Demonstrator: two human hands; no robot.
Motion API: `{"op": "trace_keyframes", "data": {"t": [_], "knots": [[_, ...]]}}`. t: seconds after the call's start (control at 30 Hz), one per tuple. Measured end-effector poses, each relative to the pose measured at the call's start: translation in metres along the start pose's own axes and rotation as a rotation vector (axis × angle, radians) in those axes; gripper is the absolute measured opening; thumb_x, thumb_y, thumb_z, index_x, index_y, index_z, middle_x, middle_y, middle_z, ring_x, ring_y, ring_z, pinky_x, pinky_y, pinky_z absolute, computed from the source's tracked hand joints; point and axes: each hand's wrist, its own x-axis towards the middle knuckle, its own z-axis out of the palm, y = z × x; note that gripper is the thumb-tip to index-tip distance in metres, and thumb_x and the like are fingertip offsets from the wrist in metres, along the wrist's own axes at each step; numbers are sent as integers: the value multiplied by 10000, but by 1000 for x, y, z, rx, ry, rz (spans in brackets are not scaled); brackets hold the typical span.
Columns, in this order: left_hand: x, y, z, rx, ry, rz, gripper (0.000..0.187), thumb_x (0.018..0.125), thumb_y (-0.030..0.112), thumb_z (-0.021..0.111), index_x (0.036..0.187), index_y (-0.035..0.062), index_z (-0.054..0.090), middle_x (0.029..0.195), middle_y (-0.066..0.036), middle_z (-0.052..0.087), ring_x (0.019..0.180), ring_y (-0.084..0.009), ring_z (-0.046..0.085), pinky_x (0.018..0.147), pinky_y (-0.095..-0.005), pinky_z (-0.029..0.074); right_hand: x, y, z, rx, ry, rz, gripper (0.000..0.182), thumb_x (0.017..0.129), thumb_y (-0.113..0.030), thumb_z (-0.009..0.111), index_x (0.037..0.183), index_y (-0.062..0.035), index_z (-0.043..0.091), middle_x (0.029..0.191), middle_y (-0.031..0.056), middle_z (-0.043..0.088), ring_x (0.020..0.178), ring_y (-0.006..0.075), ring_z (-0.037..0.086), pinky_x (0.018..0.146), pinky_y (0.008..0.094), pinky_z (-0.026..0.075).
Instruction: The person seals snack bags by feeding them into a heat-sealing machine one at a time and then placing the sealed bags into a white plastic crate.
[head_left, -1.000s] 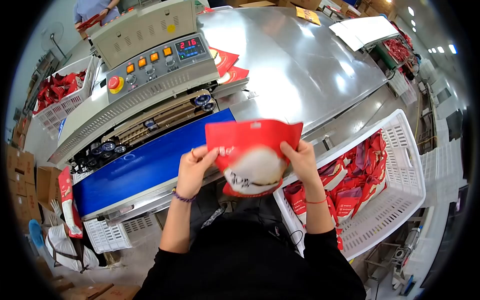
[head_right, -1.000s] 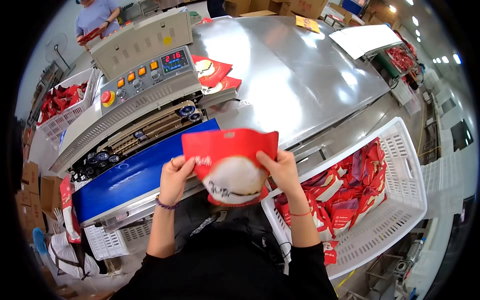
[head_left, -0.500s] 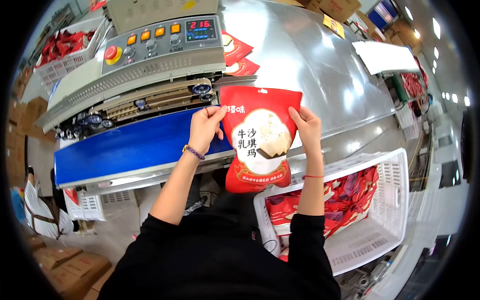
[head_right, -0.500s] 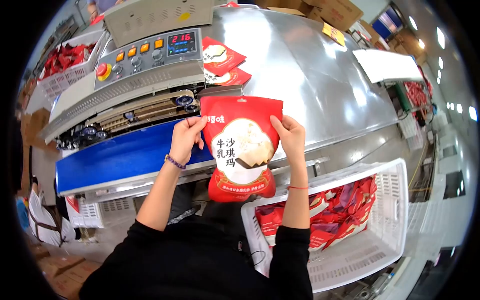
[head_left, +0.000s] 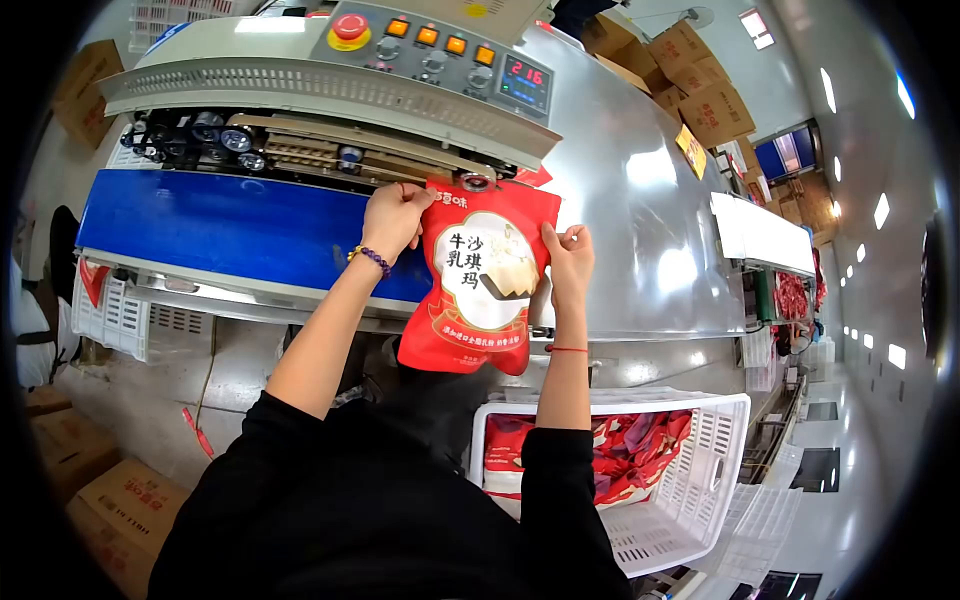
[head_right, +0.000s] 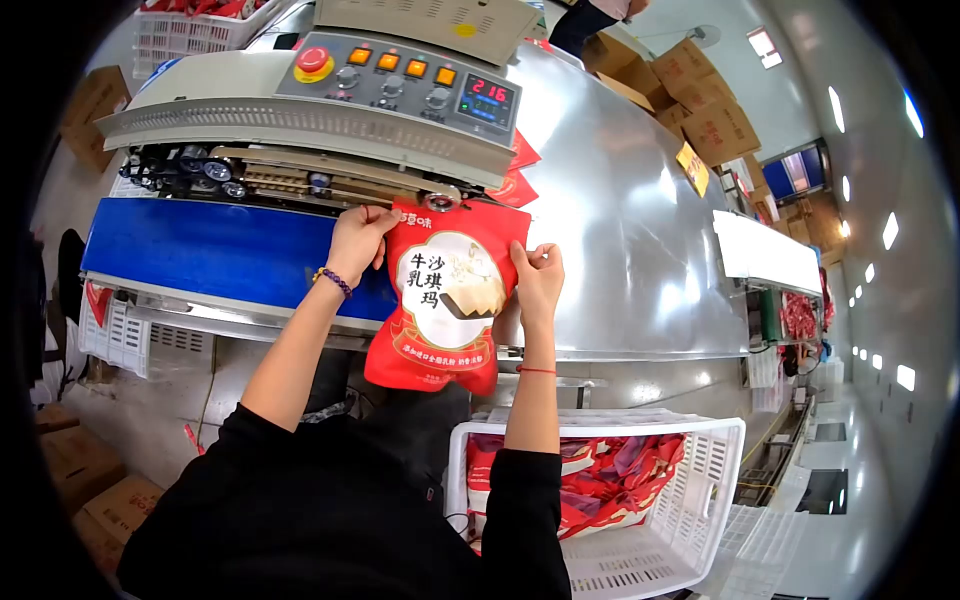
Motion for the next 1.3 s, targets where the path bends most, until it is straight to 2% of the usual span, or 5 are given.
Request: {"op": "trace_keyframes", "data": {"t": [0.17, 0.43, 0.73, 0.97, 1.3], "knots": [[-35, 18, -54, 641, 287, 334, 278, 909, 283, 590, 842, 47, 720, 772, -140, 677, 725, -313, 662, 660, -381, 510, -11, -11, 45, -75, 17, 29, 420, 810, -101, 773, 678, -120, 375, 640, -41, 459, 575, 43, 397, 492, 222, 339], [-152, 62, -5, 473, 53, 801, 99, 917, 9, 602, 871, -23, 684, 734, -29, 558, 611, -83, 482, 540, -237, 358, -58, -23, 29, -59, -161, -101, 233, 935, -116, 610, 769, -50, 459, 761, 110, 676, 657, 148, 657, 546, 255, 511], [-182, 17, 68, 505, -655, 550, 76, 869, -2, 634, 828, 1, 697, 702, -44, 556, 550, -101, 485, 502, -246, 357, -198, 12, -278, -816, 1259, -303, 230, 788, 42, 548, 1011, -14, 554, 990, 150, 605, 921, 297, 587, 827, 398, 467], [-183, 1, 83, 597, -802, 459, 50, 859, 40, 665, 849, 25, 711, 697, -49, 565, 534, -133, 511, 500, -257, 385, -192, 42, -432, -1556, 975, -26, 713, 716, -19, 666, 1384, -15, 416, 1352, 248, 472, 1265, 416, 431, 1106, 461, 326], [-167, -16, 66, 622, -756, 497, 90, 883, 103, 662, 940, 56, 713, 805, -49, 597, 664, -173, 572, 605, -282, 461, -208, 9, -392, -1111, 767, -196, 220, 818, -83, 744, 898, 2, 557, 865, 112, 612, 827, 248, 581, 794, 336, 469]]}}
